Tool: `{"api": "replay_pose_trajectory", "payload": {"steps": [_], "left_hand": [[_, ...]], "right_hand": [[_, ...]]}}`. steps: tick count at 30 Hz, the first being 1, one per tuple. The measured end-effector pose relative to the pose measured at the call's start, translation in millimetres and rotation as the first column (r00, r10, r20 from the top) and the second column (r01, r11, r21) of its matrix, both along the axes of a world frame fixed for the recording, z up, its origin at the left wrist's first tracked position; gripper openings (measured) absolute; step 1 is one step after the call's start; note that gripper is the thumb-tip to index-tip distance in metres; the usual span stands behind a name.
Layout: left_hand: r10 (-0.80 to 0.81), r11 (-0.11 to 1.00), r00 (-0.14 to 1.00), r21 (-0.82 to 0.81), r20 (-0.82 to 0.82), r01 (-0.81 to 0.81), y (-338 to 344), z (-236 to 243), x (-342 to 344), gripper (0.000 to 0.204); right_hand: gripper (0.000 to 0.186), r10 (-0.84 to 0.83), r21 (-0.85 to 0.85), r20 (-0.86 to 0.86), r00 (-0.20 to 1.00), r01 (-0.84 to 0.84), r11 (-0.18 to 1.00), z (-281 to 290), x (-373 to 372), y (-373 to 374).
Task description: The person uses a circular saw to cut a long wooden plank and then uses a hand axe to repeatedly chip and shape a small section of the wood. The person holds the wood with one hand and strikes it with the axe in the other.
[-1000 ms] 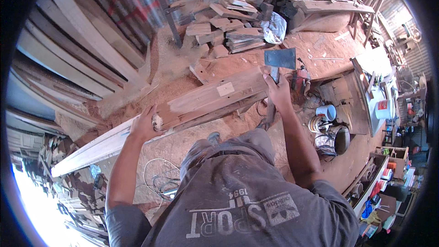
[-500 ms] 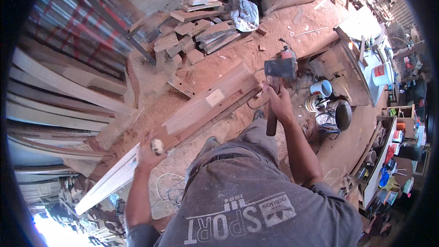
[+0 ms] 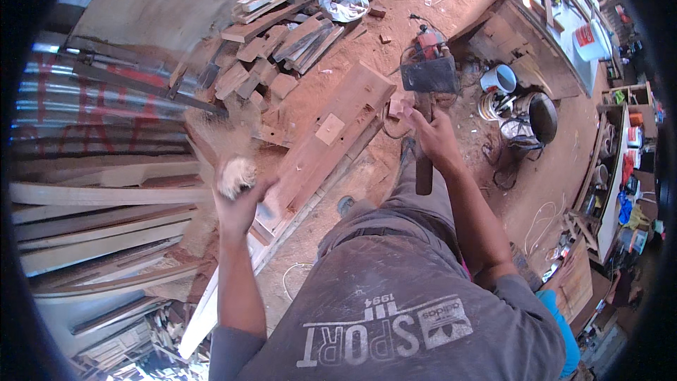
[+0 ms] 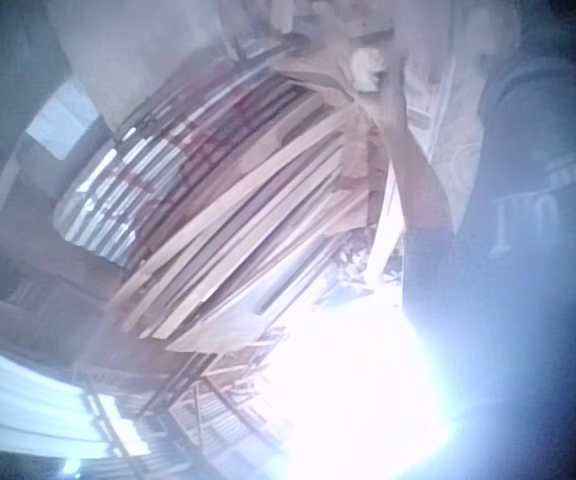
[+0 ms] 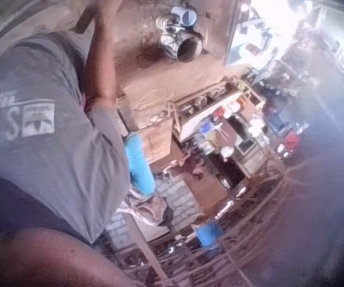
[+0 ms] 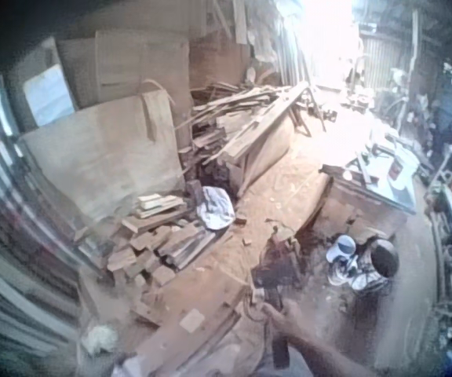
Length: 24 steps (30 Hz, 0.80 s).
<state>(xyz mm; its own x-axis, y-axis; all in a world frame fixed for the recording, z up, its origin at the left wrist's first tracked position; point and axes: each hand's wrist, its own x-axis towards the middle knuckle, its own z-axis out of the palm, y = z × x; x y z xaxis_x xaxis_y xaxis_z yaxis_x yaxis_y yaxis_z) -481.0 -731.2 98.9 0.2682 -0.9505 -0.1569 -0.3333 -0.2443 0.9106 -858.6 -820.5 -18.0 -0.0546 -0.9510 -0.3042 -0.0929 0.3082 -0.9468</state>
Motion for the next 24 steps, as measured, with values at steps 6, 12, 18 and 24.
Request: {"api": "replay_pose_trajectory", "payload": {"steps": [6,12,18,24], "left_hand": [[-0.467,0.875,0.537,-0.455,-0.702,0.166,-99.9,14.3,-110.3,0.041],[-0.458,0.882,0.725,-0.362,-0.514,0.301,-140.9,17.3,-154.0,0.034],[-0.33,0.902,0.752,-0.424,-0.571,0.075,-150.5,-6.5,-156.3,0.021],[-0.434,0.873,0.632,-0.473,-0.642,0.12,-149.2,-22.2,-161.2,0.018]], "right_hand": [[0.035,-0.004,0.056,-0.061,0.998,0.007,0.998,-6.7,-15.5,47.1],[0.039,0.012,0.029,-0.105,0.994,-0.009,1.0,26.9,-29.2,77.6],[0.037,0.0,0.096,-0.103,0.995,0.01,0.995,22.0,-46.3,100.3],[0.036,-0.003,0.072,-0.071,0.998,0.008,0.997,26.4,-51.2,108.6]]}}
